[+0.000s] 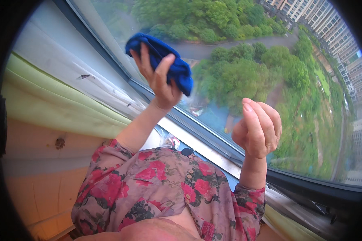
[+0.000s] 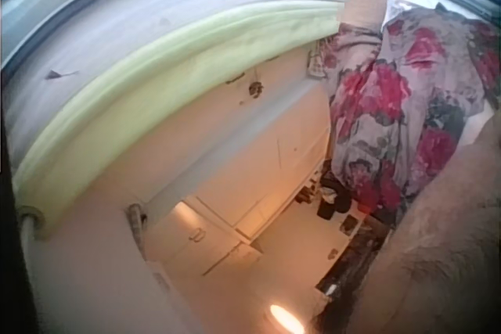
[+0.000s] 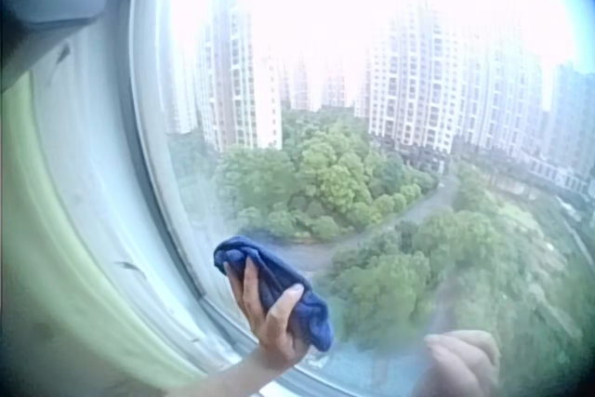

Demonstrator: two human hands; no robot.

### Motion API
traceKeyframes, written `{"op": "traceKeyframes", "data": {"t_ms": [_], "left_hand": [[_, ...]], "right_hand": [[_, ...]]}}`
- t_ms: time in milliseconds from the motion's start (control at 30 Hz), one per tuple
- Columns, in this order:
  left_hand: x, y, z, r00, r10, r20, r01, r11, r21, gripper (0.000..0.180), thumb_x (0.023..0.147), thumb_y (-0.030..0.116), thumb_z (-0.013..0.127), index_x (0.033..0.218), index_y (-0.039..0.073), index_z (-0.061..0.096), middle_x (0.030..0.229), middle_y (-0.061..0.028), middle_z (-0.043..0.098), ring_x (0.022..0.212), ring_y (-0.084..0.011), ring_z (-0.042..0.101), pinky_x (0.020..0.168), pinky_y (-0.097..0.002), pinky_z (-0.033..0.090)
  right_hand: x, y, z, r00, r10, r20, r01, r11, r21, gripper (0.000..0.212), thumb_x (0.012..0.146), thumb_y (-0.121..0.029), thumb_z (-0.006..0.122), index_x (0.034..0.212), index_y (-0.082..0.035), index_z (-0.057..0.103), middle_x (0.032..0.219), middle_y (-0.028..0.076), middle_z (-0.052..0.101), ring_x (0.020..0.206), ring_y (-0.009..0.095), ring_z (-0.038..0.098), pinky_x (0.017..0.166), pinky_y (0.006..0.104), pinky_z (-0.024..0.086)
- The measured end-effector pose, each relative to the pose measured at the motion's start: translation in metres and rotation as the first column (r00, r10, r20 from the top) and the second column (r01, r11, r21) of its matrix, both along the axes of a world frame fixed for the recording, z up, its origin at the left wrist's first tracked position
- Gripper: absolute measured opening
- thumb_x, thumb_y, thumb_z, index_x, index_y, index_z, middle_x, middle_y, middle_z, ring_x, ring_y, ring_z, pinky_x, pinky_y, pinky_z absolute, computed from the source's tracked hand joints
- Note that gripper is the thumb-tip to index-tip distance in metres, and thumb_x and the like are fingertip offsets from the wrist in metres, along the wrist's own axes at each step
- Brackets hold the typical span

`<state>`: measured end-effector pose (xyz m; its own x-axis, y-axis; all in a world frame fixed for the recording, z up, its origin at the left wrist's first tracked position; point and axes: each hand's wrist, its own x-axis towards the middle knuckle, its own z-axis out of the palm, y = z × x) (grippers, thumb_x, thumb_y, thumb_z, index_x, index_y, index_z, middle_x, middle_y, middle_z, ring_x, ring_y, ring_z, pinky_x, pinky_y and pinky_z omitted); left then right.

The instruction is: Wiping and cleaning a large glass window with a blue cloth.

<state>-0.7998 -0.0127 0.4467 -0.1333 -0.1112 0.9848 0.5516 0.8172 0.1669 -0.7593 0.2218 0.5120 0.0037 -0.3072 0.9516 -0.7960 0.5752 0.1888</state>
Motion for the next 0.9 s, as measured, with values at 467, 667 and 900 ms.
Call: {"op": "traceKeyframes", "data": {"t_ms": [467, 667, 900], "left_hand": [[0.024, 0.026, -0.049, 0.958, -0.153, 0.244, 0.141, 0.988, 0.065, 0.059, 0.08, 0.01, 0.047, 0.139, 0.007, 0.043, 0.15, -0.0374, 0.01, 0.134, -0.0637, -0.003, 0.107, -0.067, 0.001], [0.045, 0.036, -0.034, 0.878, -0.38, 0.289, 0.336, 0.922, 0.192, 0.066, 0.09, 0.039, 0.053, 0.143, 0.004, 0.037, 0.151, -0.0357, 0.007, 0.138, -0.0572, -0.007, 0.108, -0.0646, -0.002], [0.004, 0.024, -0.009, 0.995, 0.015, 0.101, -0.013, 1.0, -0.026, 0.073, 0.09, 0.048, 0.056, 0.144, 0.004, 0.034, 0.149, -0.0338, 0.018, 0.137, -0.056, 0.01, 0.107, -0.0671, 0.004]], "right_hand": [[0.003, 0.003, 0.005, 1.0, 0.005, -0.015, -0.005, 1.0, 0.017, 0.029, 0.075, 0.018, 0.046, 0.097, 0.005, 0.06, 0.083, 0.017, 0.068, 0.07, 0.028, 0.066, 0.06, 0.0336, 0.054], [0.006, 0.0, 0.008, 0.999, -0.038, 0.02, 0.038, 0.999, -0.014, 0.026, 0.076, 0.016, 0.048, 0.096, 0.005, 0.06, 0.084, 0.016, 0.068, 0.071, 0.028, 0.066, 0.062, 0.0344, 0.055], [-0.013, -0.071, 0.029, 0.981, 0.192, 0.032, -0.192, 0.981, 0.01, 0.028, 0.068, 0.006, 0.063, 0.096, 0.001, 0.064, 0.087, 0.011, 0.066, 0.071, 0.026, 0.064, 0.061, 0.0319, 0.053]]}}
